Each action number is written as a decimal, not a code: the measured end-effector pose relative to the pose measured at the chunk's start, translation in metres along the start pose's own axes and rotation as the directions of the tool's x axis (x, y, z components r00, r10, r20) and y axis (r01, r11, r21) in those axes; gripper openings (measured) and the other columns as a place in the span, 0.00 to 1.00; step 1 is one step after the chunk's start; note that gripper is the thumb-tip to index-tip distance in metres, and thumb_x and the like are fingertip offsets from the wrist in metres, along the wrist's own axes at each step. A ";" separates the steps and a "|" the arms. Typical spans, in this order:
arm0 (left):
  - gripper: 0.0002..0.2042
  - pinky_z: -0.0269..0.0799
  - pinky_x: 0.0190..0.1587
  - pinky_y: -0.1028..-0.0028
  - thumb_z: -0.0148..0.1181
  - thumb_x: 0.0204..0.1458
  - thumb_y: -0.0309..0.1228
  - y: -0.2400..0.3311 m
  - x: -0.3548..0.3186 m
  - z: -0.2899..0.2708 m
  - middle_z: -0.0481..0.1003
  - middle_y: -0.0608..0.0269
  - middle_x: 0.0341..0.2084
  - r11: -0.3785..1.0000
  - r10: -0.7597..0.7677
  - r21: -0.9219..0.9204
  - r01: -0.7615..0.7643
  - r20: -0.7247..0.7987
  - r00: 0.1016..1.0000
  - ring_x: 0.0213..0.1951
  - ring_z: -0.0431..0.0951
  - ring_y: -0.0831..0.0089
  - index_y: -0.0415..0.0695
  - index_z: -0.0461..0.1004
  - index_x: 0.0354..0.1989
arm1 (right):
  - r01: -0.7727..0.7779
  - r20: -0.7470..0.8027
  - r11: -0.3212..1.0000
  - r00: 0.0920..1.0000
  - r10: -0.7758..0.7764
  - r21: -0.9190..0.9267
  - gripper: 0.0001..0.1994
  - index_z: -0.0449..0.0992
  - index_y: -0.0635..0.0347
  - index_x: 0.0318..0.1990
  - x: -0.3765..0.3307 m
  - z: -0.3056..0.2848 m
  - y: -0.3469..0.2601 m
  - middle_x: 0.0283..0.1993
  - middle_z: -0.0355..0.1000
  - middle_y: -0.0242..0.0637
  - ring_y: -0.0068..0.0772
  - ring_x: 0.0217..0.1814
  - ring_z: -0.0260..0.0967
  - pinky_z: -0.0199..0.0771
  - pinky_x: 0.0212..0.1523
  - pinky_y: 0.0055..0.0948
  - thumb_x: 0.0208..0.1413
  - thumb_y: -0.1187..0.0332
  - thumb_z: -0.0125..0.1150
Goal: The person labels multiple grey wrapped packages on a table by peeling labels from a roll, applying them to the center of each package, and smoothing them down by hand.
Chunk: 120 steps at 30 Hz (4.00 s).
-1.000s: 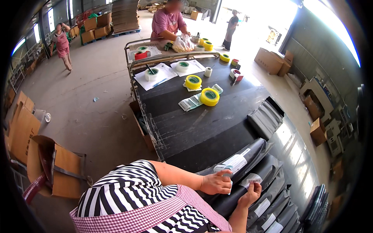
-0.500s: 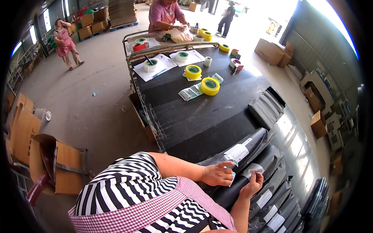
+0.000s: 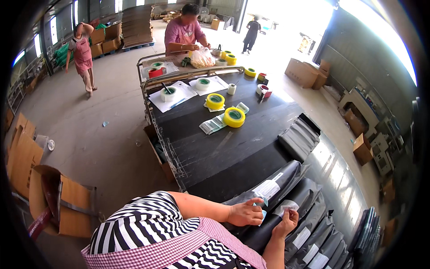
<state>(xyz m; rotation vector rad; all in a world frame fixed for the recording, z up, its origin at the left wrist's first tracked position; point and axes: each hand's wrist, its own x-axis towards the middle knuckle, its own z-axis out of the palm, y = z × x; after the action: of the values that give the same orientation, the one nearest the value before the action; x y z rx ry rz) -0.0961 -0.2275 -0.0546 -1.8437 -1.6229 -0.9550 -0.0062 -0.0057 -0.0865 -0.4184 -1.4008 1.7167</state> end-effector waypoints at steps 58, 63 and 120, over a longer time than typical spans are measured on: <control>0.09 0.39 0.72 0.35 0.58 0.60 0.32 0.009 0.098 0.113 0.59 0.47 0.71 0.878 -0.065 -0.295 0.377 0.706 0.705 0.77 0.46 0.54 0.41 0.70 0.41 | -0.035 0.228 0.678 0.928 0.295 -0.735 0.22 0.74 0.63 0.54 0.143 -0.054 -0.024 0.38 0.80 0.41 0.33 0.39 0.78 0.78 0.42 0.30 0.51 0.75 0.69; 0.11 0.38 0.72 0.34 0.57 0.61 0.34 0.008 0.100 0.111 0.59 0.48 0.71 0.882 -0.055 -0.284 0.375 0.729 0.682 0.77 0.45 0.54 0.40 0.70 0.45 | 0.037 0.265 0.665 0.933 0.245 -0.746 0.22 0.72 0.64 0.55 0.135 -0.054 -0.024 0.34 0.77 0.31 0.20 0.36 0.73 0.75 0.41 0.22 0.51 0.77 0.69; 0.08 0.73 0.42 0.78 0.68 0.53 0.21 0.021 0.149 0.014 0.79 0.69 0.33 0.216 -0.250 -0.622 0.753 0.710 0.658 0.37 0.76 0.83 0.37 0.78 0.40 | -0.204 0.060 0.877 0.965 0.254 -0.434 0.18 0.73 0.65 0.53 -0.072 -0.028 -0.199 0.37 0.78 0.34 0.20 0.39 0.75 0.74 0.40 0.21 0.54 0.79 0.63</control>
<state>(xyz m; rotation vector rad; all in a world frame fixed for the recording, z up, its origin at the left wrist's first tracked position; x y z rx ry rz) -0.0664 -0.1260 0.0538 -2.3139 -2.4430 -2.2264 0.1353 -0.0442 0.0686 -0.7622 -1.8843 1.6307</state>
